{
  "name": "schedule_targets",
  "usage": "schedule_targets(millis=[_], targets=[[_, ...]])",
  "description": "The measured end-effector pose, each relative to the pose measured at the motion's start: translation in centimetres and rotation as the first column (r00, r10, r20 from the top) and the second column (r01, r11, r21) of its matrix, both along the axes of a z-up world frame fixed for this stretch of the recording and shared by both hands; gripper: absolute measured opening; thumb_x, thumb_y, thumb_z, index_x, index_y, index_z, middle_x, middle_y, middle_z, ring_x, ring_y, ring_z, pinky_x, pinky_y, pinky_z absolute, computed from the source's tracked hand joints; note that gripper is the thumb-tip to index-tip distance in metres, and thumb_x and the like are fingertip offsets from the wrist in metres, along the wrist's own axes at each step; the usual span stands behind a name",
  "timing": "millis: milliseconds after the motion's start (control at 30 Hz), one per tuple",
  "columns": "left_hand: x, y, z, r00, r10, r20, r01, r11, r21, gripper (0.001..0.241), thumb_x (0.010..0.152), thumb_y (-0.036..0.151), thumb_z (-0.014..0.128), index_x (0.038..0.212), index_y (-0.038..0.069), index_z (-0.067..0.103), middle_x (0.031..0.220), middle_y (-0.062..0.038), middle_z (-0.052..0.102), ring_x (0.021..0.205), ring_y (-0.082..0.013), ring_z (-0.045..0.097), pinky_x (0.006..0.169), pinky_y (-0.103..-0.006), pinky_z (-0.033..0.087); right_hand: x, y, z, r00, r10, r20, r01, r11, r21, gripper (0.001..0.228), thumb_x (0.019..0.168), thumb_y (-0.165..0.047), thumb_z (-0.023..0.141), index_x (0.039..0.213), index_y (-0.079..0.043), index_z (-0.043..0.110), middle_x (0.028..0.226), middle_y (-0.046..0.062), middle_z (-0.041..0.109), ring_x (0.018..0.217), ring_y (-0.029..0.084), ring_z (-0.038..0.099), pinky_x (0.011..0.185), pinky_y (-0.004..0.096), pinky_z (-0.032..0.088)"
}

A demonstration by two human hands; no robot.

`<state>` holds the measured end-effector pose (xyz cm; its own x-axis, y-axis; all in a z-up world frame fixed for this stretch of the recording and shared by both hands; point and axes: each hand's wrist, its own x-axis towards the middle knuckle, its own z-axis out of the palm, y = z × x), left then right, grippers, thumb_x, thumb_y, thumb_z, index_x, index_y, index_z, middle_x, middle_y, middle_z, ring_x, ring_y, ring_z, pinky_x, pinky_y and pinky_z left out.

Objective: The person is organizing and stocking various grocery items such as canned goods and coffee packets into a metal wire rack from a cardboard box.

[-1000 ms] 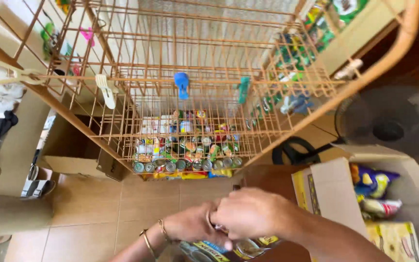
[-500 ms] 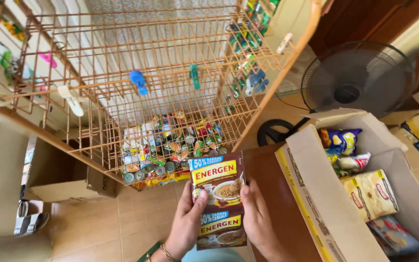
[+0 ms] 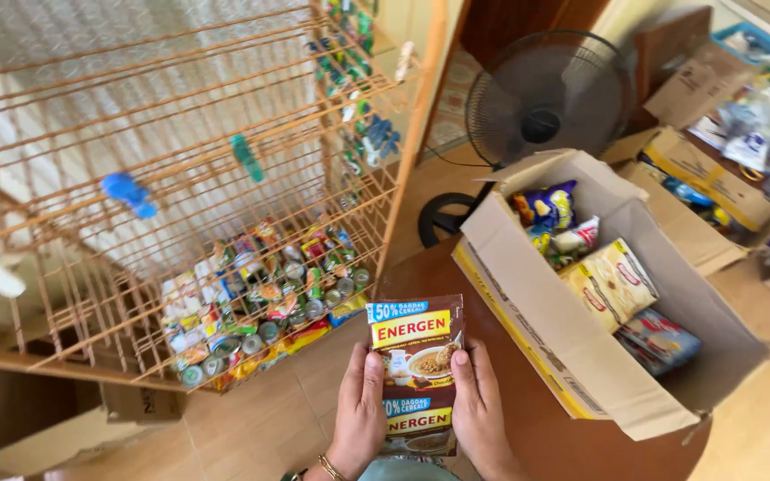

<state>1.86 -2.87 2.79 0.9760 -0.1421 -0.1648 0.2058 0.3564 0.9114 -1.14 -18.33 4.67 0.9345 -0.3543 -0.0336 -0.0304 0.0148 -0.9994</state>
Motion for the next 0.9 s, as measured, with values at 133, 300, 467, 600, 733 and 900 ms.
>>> schedule_targets(millis=[133,300,467,600,733,900], targets=[[1.9,-2.4,0.7,0.993,-0.100,0.056,0.100,0.995,0.002,0.048,0.107,0.033,0.042,0.137,-0.003,0.054,0.119,-0.012,0.070,0.108,-0.0147,0.064,0.093,-0.0292,0.052,0.0,-2.0,1.2,0.996,0.011,0.084,-0.024,0.987,0.162,0.042,0.106,-0.034,0.043,0.132,-0.001,0.052,0.121,0.011,0.067,0.110,0.015,0.062,0.098,0.031,0.049],[4.7,-7.1,-0.1,0.969,-0.241,0.058,0.243,0.969,-0.033,0.047,0.107,0.033,0.042,0.137,-0.002,0.055,0.124,-0.011,0.070,0.114,-0.0152,0.064,0.098,-0.0294,0.052,0.6,-6.1,-0.5,0.993,-0.065,0.103,0.043,0.979,0.198,0.048,0.107,-0.036,0.044,0.137,0.001,0.049,0.128,0.014,0.066,0.116,0.018,0.061,0.103,0.033,0.047],[8.2,-12.9,2.0,0.854,-0.520,-0.008,0.520,0.854,-0.006,0.056,0.103,0.031,0.048,0.151,0.006,0.036,0.140,-0.008,0.060,0.128,-0.0149,0.056,0.107,-0.0298,0.045,2.2,-11.6,-0.5,0.946,-0.320,-0.044,0.317,0.892,0.322,0.048,0.103,-0.035,0.047,0.135,0.001,0.053,0.122,0.013,0.069,0.109,0.018,0.064,0.098,0.034,0.050],[10.1,-18.6,-1.5,0.740,-0.662,0.122,0.662,0.748,0.041,0.066,0.099,0.024,0.058,0.155,0.005,0.029,0.141,-0.011,0.057,0.129,-0.0168,0.052,0.109,-0.0325,0.043,2.8,-17.0,-1.2,0.919,-0.392,-0.045,0.369,0.813,0.451,0.046,0.103,-0.034,0.048,0.132,0.001,0.052,0.118,0.013,0.069,0.106,0.020,0.065,0.094,0.037,0.052],[11.2,-24.6,-0.7,0.684,-0.713,0.156,0.706,0.701,0.106,0.063,0.102,0.025,0.056,0.155,0.003,0.032,0.142,-0.011,0.059,0.131,-0.0173,0.054,0.111,-0.0320,0.042,2.3,-21.8,-2.5,0.865,-0.500,-0.036,0.498,0.848,0.181,0.047,0.105,-0.035,0.046,0.137,0.000,0.053,0.121,0.011,0.068,0.109,0.016,0.062,0.097,0.031,0.050],[11.4,-30.3,-0.7,0.628,-0.775,0.067,0.761,0.630,0.155,0.064,0.101,0.028,0.056,0.156,0.005,0.034,0.139,-0.011,0.063,0.127,-0.0172,0.057,0.109,-0.0311,0.044,1.0,-25.9,-2.6,0.816,-0.576,-0.042,0.564,0.778,0.278,0.046,0.107,-0.031,0.045,0.140,-0.001,0.050,0.123,0.012,0.066,0.110,0.016,0.060,0.096,0.032,0.050]])
